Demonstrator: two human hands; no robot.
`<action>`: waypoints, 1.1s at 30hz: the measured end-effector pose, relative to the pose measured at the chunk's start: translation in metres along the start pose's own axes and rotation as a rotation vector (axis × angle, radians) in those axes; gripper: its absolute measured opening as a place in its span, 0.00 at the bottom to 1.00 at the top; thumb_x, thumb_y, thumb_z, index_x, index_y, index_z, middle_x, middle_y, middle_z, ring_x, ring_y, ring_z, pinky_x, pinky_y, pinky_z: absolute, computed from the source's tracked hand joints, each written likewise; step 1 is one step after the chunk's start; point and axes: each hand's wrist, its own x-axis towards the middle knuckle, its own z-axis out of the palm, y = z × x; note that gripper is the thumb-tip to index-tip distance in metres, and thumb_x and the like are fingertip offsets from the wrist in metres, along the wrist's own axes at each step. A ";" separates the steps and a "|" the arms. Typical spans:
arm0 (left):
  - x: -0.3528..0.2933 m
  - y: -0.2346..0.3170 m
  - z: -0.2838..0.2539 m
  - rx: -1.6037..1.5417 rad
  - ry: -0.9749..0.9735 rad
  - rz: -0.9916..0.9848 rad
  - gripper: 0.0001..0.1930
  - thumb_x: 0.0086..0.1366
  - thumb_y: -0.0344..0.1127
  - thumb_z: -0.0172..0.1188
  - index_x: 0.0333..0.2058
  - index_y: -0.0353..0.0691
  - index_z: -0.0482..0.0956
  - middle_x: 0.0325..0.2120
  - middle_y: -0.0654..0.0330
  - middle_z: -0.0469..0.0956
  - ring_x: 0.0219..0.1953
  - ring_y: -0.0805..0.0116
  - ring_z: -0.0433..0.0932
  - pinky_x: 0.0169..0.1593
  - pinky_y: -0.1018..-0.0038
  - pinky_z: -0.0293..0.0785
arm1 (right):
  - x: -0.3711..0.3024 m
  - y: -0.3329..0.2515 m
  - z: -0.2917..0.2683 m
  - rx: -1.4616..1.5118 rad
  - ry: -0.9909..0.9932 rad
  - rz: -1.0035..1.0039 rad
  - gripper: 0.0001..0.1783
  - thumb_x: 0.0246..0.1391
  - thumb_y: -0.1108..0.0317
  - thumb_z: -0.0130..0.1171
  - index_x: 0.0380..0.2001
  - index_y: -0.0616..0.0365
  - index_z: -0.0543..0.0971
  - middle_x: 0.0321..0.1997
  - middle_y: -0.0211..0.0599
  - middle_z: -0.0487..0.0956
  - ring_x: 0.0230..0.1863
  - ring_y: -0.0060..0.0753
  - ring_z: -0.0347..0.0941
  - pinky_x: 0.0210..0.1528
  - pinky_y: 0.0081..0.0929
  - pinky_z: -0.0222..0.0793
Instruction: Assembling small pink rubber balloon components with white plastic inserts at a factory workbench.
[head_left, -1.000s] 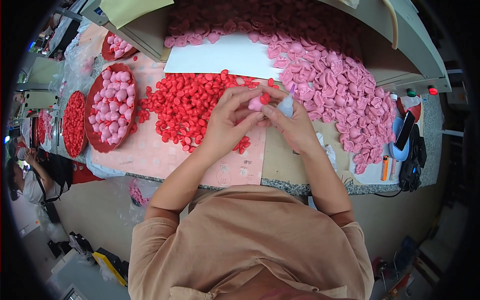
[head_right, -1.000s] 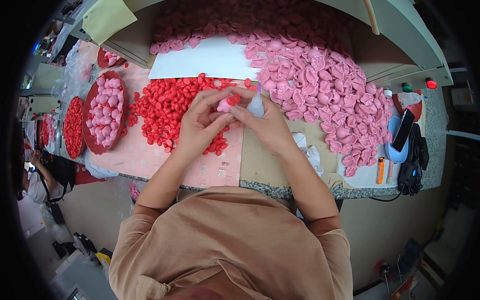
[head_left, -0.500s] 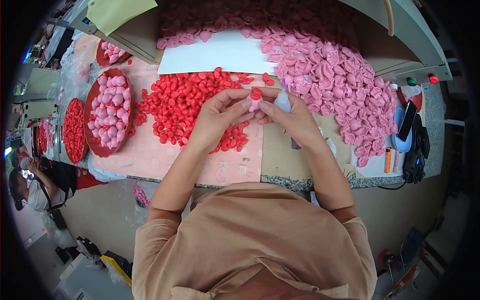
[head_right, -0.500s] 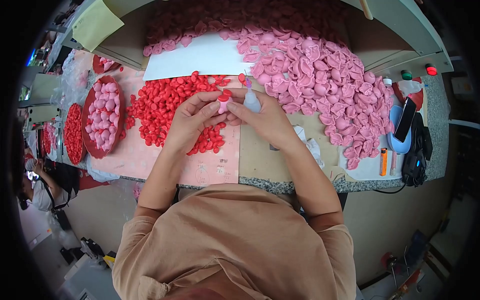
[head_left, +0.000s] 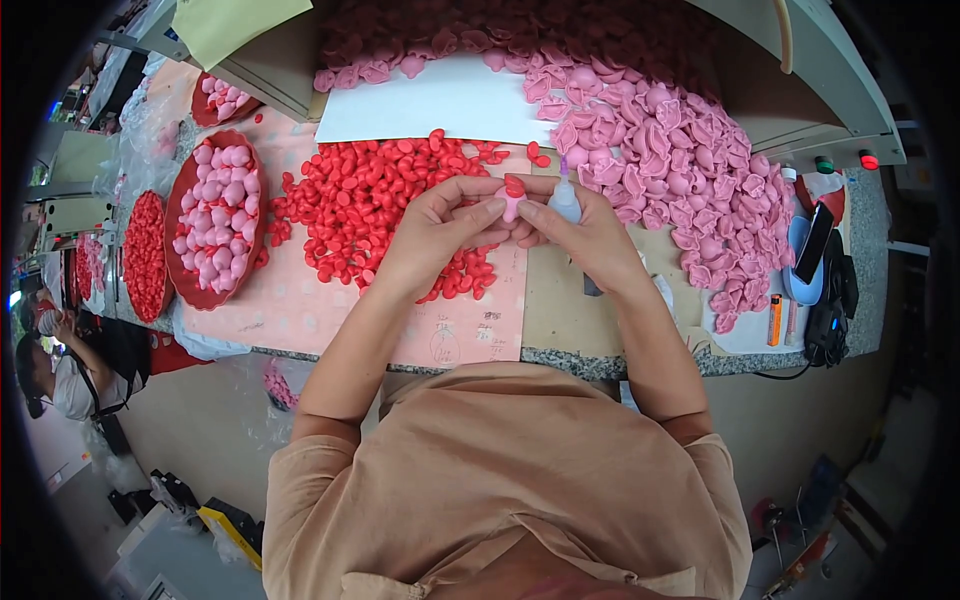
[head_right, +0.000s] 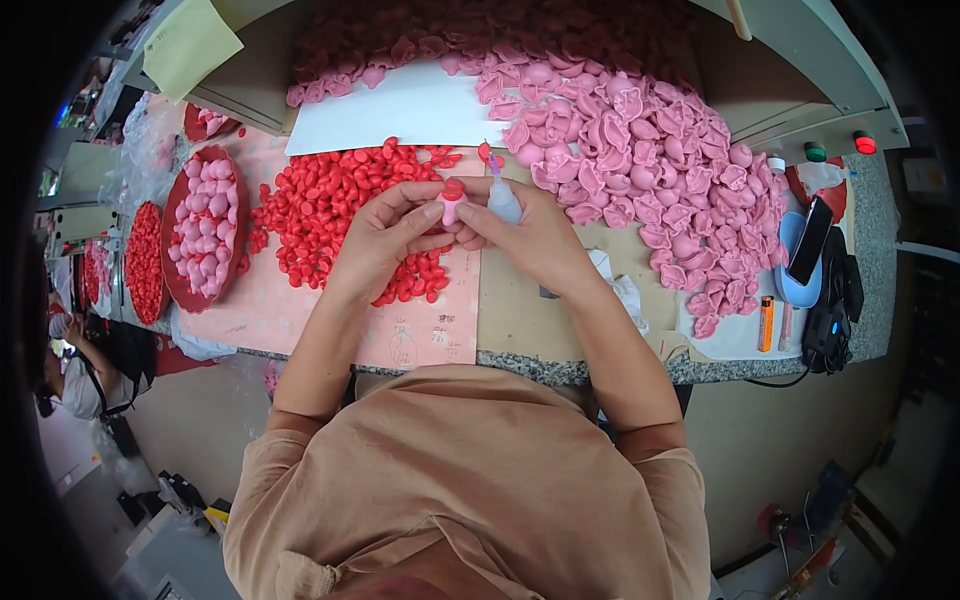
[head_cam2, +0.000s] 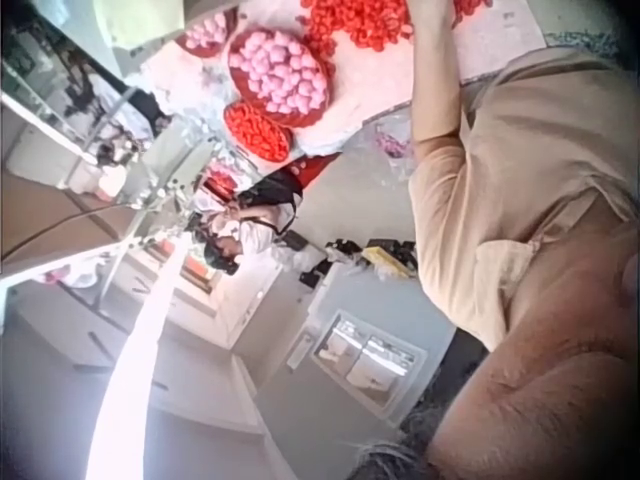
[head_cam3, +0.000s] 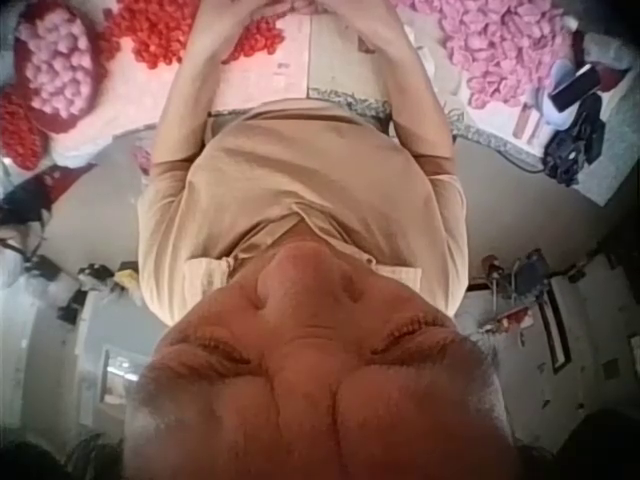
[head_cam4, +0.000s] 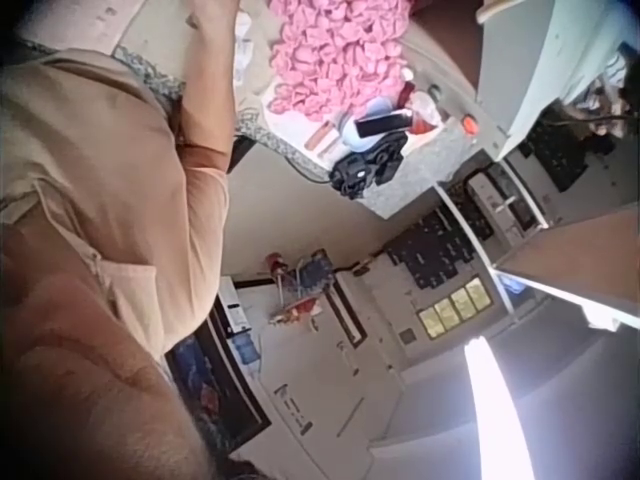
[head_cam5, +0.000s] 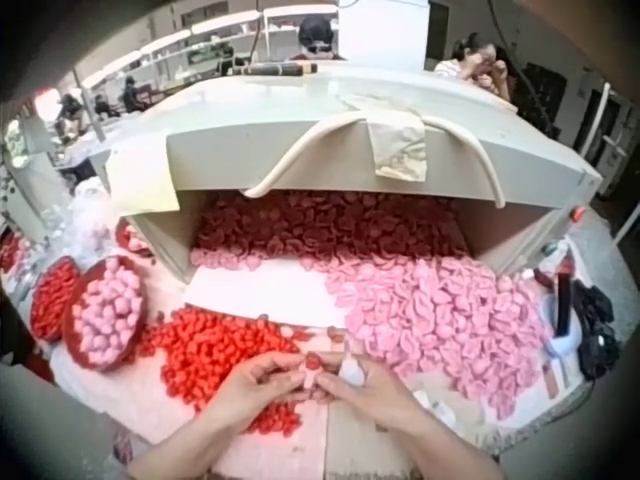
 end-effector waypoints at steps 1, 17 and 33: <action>0.000 0.001 0.000 0.050 0.000 -0.025 0.13 0.65 0.32 0.52 0.47 0.36 0.71 0.41 0.60 0.75 0.40 0.70 0.77 0.45 0.73 0.77 | 0.000 -0.001 0.000 -0.001 -0.001 0.001 0.21 0.57 0.67 0.54 0.52 0.66 0.69 0.36 0.34 0.77 0.34 0.21 0.74 0.39 0.21 0.73; 0.001 -0.001 -0.003 0.031 -0.097 -0.025 0.12 0.65 0.33 0.52 0.44 0.34 0.67 0.33 0.59 0.76 0.33 0.73 0.77 0.38 0.75 0.79 | -0.002 0.000 -0.001 -0.035 0.031 0.012 0.19 0.56 0.68 0.55 0.48 0.69 0.71 0.35 0.37 0.78 0.35 0.23 0.75 0.39 0.20 0.74; -0.001 0.000 0.002 0.055 -0.049 0.027 0.11 0.65 0.30 0.53 0.43 0.33 0.68 0.33 0.59 0.76 0.33 0.75 0.76 0.38 0.79 0.76 | 0.001 0.006 0.000 -0.056 0.080 -0.006 0.19 0.55 0.69 0.57 0.48 0.69 0.72 0.37 0.38 0.79 0.37 0.23 0.76 0.42 0.21 0.74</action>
